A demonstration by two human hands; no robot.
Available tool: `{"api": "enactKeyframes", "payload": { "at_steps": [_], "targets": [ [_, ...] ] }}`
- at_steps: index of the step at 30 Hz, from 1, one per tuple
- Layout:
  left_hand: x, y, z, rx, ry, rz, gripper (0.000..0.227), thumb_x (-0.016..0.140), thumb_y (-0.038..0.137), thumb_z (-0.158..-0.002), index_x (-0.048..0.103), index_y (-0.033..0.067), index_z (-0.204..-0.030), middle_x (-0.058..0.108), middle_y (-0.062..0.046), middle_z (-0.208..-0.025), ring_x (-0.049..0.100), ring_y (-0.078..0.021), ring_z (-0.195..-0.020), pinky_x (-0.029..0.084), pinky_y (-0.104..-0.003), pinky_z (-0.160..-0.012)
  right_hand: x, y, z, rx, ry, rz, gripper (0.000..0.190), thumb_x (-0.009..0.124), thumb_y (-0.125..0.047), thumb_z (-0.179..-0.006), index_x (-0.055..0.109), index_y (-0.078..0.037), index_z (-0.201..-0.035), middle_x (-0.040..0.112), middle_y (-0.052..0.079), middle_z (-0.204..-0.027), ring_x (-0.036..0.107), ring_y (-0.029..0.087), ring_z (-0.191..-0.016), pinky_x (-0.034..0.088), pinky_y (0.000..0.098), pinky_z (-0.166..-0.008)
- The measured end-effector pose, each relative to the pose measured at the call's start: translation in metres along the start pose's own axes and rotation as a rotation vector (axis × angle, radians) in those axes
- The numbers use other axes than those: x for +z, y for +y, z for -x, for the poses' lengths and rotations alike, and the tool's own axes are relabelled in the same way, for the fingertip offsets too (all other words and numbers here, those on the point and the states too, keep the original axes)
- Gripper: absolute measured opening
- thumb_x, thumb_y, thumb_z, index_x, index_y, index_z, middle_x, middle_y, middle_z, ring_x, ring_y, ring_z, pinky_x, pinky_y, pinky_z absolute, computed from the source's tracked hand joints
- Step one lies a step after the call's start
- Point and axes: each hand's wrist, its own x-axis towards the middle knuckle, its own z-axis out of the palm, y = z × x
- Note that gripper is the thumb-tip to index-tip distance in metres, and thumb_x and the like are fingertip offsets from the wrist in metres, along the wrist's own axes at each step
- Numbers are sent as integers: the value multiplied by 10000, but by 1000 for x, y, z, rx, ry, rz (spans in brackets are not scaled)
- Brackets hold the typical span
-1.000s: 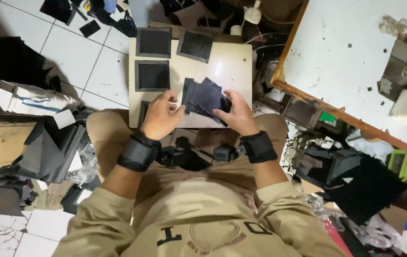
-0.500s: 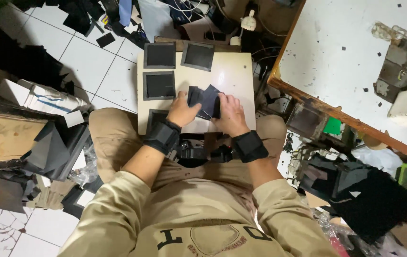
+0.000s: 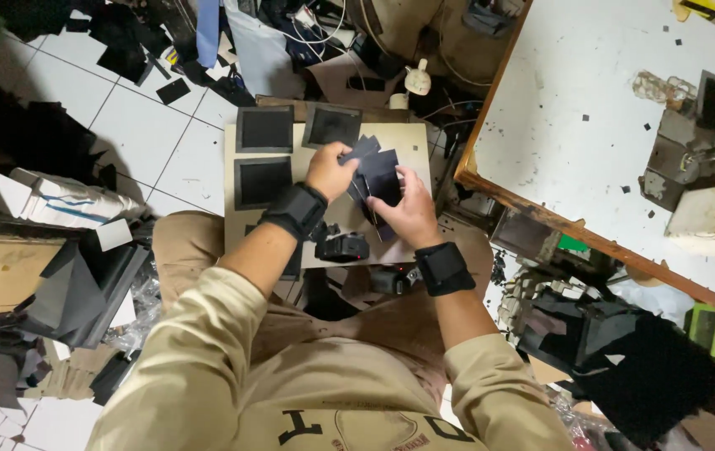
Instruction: The person folds the edges and applies adhesive to small rectangular leather pieces.
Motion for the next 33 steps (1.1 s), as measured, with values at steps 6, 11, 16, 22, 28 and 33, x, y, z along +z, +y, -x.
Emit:
{"api": "enactKeyframes", "payload": {
  "at_steps": [6,11,16,22,28,33],
  "targets": [
    [30,2,-65,43,-91,-105,265,812,174,-815,731,26,-1020,714,-210,-1042,664,-400,-1009,523,-468,-884,-12,28,-38,207,168,-33,773,890,-360,-782,532,8,-1360,728,149,-1070,727,201,-875,598,332,-786],
    [40,-3,-79,58,-147,-125,309,793,207,-834,718,31,-1076,713,-191,-1091,670,-382,-1056,528,-455,-924,-19,27,-27,214,180,-96,807,878,-368,-783,495,-2,-1392,694,154,-1101,717,202,-884,603,343,-773],
    [-40,57,-47,278,-27,-212,409,813,216,-831,671,-4,-1145,681,-240,-1077,642,-426,-1004,519,-481,-872,-16,-27,6,117,21,49,769,886,-375,-786,527,-10,-1360,687,166,-1005,670,253,-825,573,365,-742],
    [-183,116,10,189,-166,-200,305,736,147,-952,646,21,-1215,725,-145,-911,715,-323,-827,560,-412,-724,13,-50,33,-295,-78,136,710,843,-450,-836,533,23,-1265,663,238,-1022,669,384,-930,555,436,-775],
    [-258,149,82,70,-265,-354,329,711,181,-957,646,-11,-1216,701,-150,-774,695,-303,-670,550,-406,-643,35,-46,44,-292,-110,288,655,819,-468,-813,538,29,-1135,625,226,-831,638,403,-811,525,481,-688],
    [-258,150,125,-59,-562,-450,417,732,253,-899,641,21,-1233,737,-154,-886,720,-301,-812,562,-427,-756,44,-36,49,-333,-97,273,588,840,-449,-851,536,24,-1021,643,224,-816,665,399,-801,539,461,-698]
  ]
}}
